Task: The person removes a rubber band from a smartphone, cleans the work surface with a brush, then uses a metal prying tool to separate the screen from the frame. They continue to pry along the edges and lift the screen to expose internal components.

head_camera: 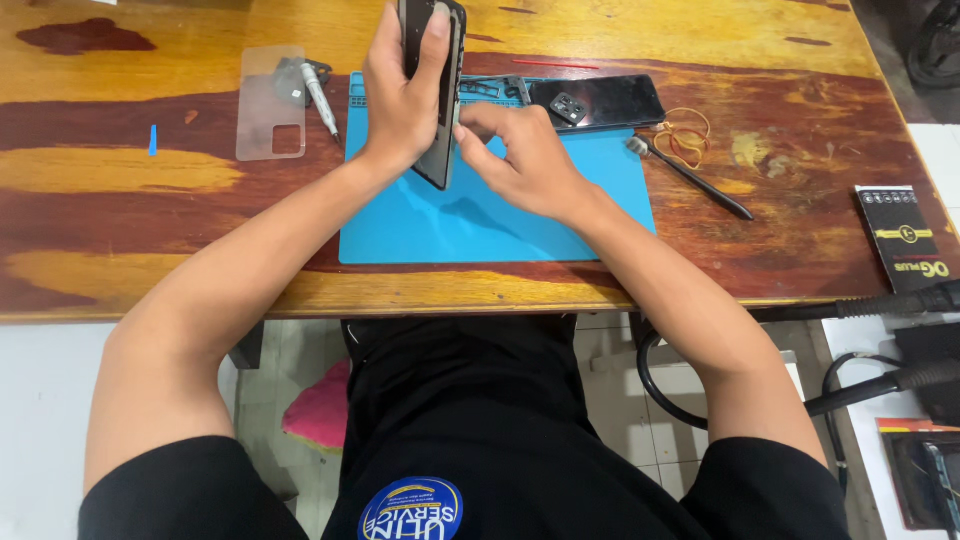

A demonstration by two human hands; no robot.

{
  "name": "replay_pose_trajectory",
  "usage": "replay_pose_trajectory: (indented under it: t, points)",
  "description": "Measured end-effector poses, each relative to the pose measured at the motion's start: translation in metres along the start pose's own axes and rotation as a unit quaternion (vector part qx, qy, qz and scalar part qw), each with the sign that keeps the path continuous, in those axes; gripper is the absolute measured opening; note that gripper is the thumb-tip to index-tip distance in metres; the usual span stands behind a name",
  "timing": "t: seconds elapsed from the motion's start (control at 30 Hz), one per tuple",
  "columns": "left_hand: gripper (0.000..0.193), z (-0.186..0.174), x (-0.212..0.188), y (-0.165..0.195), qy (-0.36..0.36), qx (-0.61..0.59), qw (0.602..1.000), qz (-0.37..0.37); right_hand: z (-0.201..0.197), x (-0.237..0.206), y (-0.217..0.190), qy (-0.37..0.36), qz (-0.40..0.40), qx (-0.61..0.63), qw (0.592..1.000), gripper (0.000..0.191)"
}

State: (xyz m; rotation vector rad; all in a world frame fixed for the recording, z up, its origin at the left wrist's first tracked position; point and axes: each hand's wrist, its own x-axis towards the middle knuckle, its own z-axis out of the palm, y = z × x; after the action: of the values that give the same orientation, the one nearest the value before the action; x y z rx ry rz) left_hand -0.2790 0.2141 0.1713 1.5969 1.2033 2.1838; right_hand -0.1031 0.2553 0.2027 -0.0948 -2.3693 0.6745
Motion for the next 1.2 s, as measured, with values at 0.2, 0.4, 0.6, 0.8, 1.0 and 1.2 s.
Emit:
replay_pose_trajectory:
  t: [0.2, 0.4, 0.6, 0.8, 1.0, 1.2]
  points:
    - [0.035, 0.002, -0.002, 0.0, -0.009, 0.044, 0.998, 0.031, -0.002, 0.0, 0.008, -0.005, -0.018, 0.029, 0.999, 0.014]
    - [0.036, 0.005, -0.002, 0.0, -0.005, 0.026, 1.0, 0.014, -0.005, -0.002, 0.009, -0.017, -0.01, 0.032, 0.999, 0.014]
    - [0.036, 0.003, -0.001, 0.0, -0.007, 0.042, 0.999, 0.028, -0.008, -0.002, 0.008, -0.026, -0.017, 0.03, 0.999, 0.014]
    - [0.036, 0.002, -0.001, 0.0, -0.012, 0.054, 0.998, 0.037, -0.009, -0.002, 0.01, -0.029, -0.014, 0.033, 0.999, 0.015]
    - [0.036, 0.003, -0.001, 0.0, -0.016, 0.046, 0.998, 0.036, -0.009, -0.003, 0.011, -0.028, -0.014, 0.036, 0.999, 0.017]
    - [0.038, 0.002, -0.002, 0.0, -0.014, 0.085, 0.994, 0.072, -0.006, -0.005, 0.017, -0.025, -0.015, 0.039, 0.999, 0.014]
